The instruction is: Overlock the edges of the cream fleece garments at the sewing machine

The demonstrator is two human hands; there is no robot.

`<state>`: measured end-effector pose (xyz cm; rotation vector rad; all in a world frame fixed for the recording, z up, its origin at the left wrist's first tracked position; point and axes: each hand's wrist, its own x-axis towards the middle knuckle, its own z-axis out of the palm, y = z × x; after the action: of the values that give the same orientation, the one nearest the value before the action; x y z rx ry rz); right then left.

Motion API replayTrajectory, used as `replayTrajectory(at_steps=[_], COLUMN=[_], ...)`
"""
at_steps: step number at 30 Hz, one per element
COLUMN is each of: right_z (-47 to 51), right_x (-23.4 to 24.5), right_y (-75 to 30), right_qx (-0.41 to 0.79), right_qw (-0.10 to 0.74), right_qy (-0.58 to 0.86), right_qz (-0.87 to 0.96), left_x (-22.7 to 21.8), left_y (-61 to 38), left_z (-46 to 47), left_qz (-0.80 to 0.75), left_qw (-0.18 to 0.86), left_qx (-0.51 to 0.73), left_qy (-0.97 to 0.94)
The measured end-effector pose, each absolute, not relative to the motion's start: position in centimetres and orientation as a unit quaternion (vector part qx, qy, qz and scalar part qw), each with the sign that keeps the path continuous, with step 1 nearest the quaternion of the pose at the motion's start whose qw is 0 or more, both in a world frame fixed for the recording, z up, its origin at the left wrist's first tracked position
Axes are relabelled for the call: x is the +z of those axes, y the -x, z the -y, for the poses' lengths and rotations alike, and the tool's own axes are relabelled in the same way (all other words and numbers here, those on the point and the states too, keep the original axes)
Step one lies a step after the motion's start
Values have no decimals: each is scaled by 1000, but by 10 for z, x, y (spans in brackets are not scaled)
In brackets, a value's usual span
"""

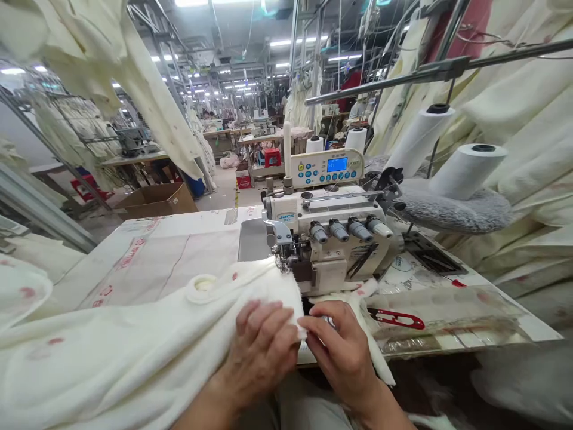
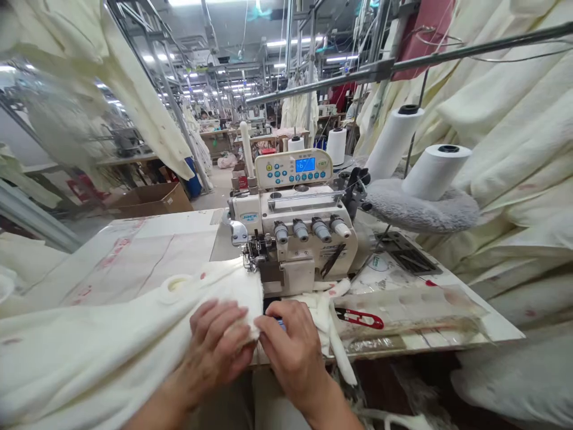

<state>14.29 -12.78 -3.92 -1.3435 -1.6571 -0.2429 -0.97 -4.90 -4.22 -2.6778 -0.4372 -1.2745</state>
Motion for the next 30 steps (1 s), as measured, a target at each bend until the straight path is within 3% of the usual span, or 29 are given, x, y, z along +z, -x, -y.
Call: replayTrajectory(at_steps=[4, 10, 23, 30], right_z=[126, 119, 72, 94], right_x=[-42, -39, -34, -42], right_y=[-144, -147, -164, -145], right_qx=[-94, -125, -220, -193], right_qw=[472, 471, 397, 503], right_qy=[558, 556, 593, 587], right_qz=[676, 673, 665, 604], left_x=[-44, -38, -5, -3], left_y=[20, 21, -2, -23], left_z=[35, 28, -20, -59], left_qz=[194, 187, 291, 326], left_qw=[94, 122, -6, -12], left_qx=[-306, -276, -114, -109], left_qy=[927, 935, 950, 939])
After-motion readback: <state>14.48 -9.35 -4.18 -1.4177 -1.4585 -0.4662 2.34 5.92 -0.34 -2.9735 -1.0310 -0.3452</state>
